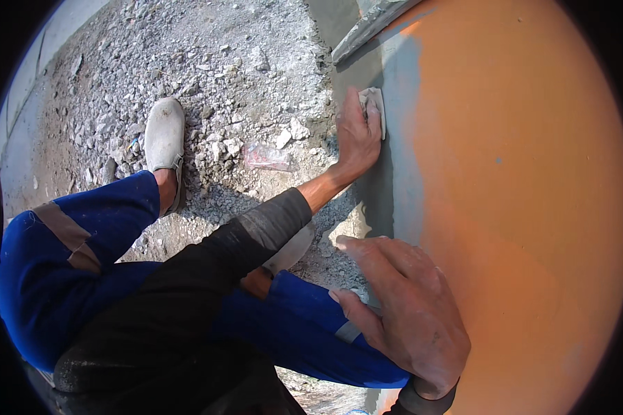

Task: The person smooths and applies plaster to the base of an exterior wall using a small wooden hand float.

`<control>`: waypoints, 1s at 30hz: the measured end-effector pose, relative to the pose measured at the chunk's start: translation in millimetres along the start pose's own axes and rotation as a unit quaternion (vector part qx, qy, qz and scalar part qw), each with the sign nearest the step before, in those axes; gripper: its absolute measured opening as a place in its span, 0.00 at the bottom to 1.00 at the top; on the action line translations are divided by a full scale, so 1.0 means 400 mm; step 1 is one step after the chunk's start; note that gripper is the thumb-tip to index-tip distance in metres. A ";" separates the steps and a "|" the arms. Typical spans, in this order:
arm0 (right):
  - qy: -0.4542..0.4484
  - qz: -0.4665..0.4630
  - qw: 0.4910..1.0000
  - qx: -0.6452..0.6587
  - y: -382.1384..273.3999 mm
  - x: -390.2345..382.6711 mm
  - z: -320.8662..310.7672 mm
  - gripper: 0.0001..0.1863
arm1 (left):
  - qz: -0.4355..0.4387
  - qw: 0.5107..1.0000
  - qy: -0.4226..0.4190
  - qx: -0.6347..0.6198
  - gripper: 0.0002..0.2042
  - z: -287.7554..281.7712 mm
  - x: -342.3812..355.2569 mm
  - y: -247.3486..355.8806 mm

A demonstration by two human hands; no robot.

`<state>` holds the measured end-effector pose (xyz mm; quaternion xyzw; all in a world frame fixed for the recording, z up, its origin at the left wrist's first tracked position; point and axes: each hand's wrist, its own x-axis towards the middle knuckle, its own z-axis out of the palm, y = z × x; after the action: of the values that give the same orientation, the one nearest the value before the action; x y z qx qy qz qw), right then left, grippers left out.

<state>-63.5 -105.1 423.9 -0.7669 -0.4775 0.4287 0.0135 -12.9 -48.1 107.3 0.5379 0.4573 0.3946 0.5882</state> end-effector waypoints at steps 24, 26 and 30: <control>-0.015 -0.017 1.000 0.013 0.001 0.031 -0.004 0.27 | -0.038 0.997 0.028 0.063 0.07 -0.012 0.128 -0.071; -0.016 -0.017 1.000 0.003 0.005 0.024 0.001 0.27 | -0.067 0.995 -0.007 0.068 0.08 -0.017 0.134 -0.059; -0.006 -0.022 1.000 0.002 0.003 0.013 -0.002 0.27 | 0.029 0.997 -0.064 -0.019 0.09 -0.035 0.015 0.012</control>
<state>-61.2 -101.7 420.4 -0.7537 -0.4932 0.4338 0.0212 -24.8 -38.1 111.4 0.5640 0.3948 0.3848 0.6147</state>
